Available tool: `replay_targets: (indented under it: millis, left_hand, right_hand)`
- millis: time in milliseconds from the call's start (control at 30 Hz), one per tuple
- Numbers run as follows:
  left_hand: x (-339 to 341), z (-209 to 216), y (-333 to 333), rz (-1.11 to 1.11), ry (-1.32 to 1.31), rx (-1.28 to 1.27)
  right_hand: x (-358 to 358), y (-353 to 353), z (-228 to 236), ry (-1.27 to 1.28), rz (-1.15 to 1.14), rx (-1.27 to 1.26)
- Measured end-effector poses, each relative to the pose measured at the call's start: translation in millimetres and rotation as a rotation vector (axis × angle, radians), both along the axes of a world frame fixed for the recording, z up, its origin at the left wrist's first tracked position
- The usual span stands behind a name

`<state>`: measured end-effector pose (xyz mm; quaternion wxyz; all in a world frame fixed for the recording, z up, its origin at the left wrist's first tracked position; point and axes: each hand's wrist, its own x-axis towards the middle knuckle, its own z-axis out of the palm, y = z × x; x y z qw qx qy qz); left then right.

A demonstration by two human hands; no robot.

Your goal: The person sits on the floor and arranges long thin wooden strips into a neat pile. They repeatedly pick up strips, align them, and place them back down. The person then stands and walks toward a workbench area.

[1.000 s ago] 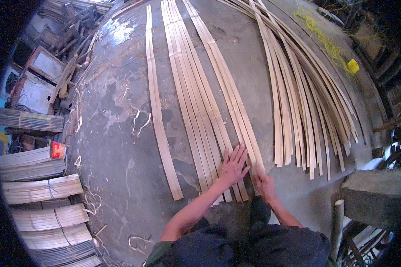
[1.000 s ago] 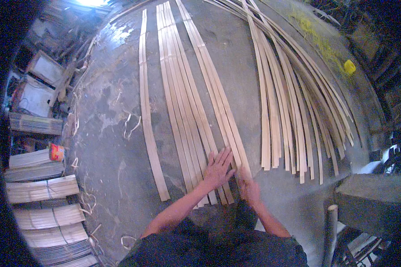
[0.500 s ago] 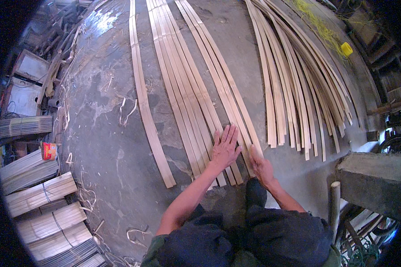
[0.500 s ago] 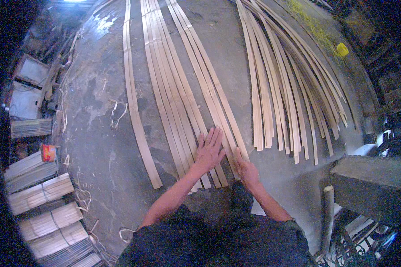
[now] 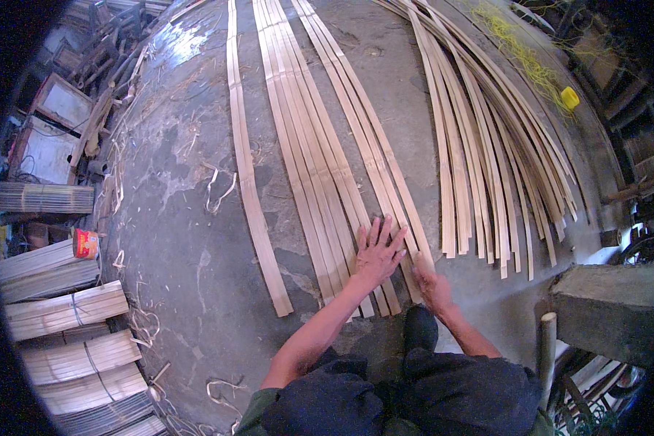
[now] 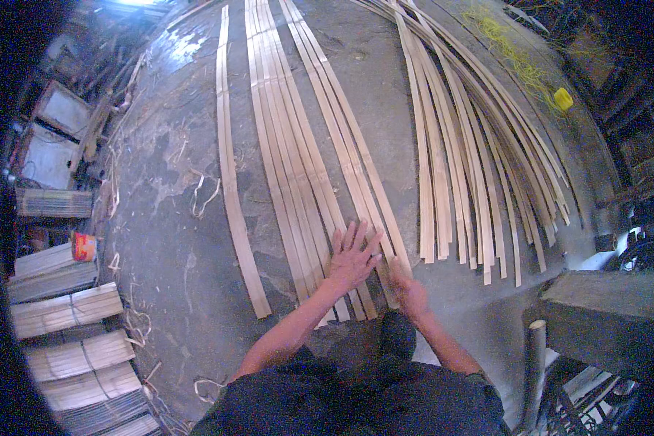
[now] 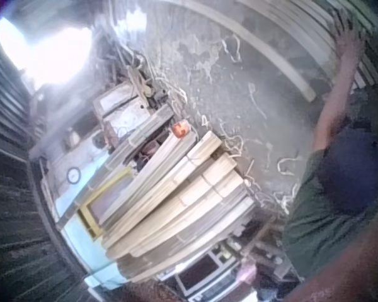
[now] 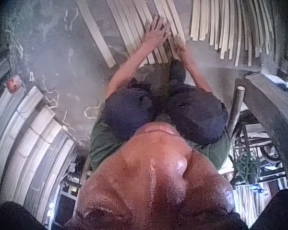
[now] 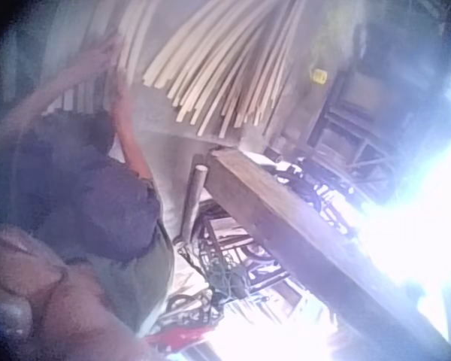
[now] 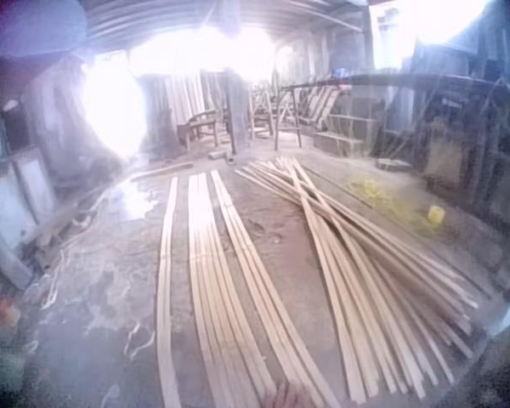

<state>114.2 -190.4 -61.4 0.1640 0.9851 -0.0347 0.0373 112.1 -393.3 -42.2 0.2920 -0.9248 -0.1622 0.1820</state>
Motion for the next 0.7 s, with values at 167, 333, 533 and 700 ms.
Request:
replay_targets:
  millis: [167, 333, 533, 700]
  left_hand:
    - [0, -3, -1, 0.013, 0.017, 0.011]
    - [1, 1, -3, 0.011, 0.051, -0.004]
    - [1, 5, -1, 0.001, 0.052, -0.027]
    - [1, 1, -2, 0.017, 0.034, -0.038]
  right_hand:
    - [4, 3, 5, -0.014, 0.028, -0.062]
    - [4, -1, 0, -0.016, 0.029, -0.065]
    - [4, 6, 12, -0.043, 0.025, -0.131]
    - [3, 6, 16, -0.033, 0.039, -0.183]
